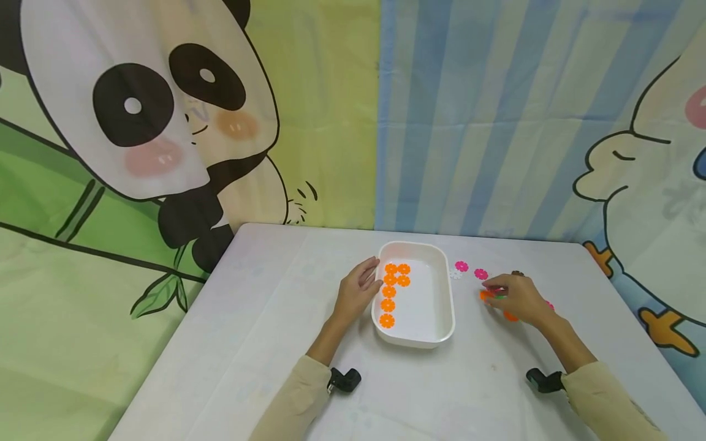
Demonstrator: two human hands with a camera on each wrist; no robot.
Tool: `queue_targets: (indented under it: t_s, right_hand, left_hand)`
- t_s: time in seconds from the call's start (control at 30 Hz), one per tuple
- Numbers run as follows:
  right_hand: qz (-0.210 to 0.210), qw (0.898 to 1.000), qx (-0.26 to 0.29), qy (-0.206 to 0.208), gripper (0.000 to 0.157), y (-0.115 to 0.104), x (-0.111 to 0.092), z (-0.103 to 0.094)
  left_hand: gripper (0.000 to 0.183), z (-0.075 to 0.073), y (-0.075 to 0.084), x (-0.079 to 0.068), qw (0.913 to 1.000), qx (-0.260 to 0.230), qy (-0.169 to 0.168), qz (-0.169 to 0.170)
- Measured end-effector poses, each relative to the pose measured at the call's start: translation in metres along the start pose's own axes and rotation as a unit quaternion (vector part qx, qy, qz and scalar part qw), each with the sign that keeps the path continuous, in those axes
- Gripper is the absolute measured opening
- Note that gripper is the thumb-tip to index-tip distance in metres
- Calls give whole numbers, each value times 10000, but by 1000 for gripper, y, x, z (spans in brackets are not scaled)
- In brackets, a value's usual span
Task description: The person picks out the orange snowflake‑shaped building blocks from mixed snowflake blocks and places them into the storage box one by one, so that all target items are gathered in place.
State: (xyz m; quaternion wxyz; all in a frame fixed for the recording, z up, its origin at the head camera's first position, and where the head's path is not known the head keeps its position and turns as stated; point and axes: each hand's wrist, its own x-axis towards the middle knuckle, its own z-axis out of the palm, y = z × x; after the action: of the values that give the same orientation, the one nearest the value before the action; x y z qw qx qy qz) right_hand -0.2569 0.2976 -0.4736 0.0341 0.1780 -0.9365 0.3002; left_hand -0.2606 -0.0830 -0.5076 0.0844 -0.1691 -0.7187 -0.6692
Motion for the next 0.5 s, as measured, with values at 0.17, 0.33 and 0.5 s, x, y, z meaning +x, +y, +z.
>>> queue_targets:
  t_s: [0.17, 0.33, 0.5]
  right_hand:
    - [-48, 10000, -53, -57, 34, 8, -1, 3]
    - [-57, 10000, -75, -7, 33, 14, -1, 6]
    - [-134, 9997, -150, 106, 32, 18, 1, 8]
  left_hand:
    - [55, -1, -1, 0, 10000, 16, -4, -25]
    - [55, -1, -1, 0, 10000, 13, -20, -74]
    - [55, -1, 2, 0, 10000, -26, -11, -52]
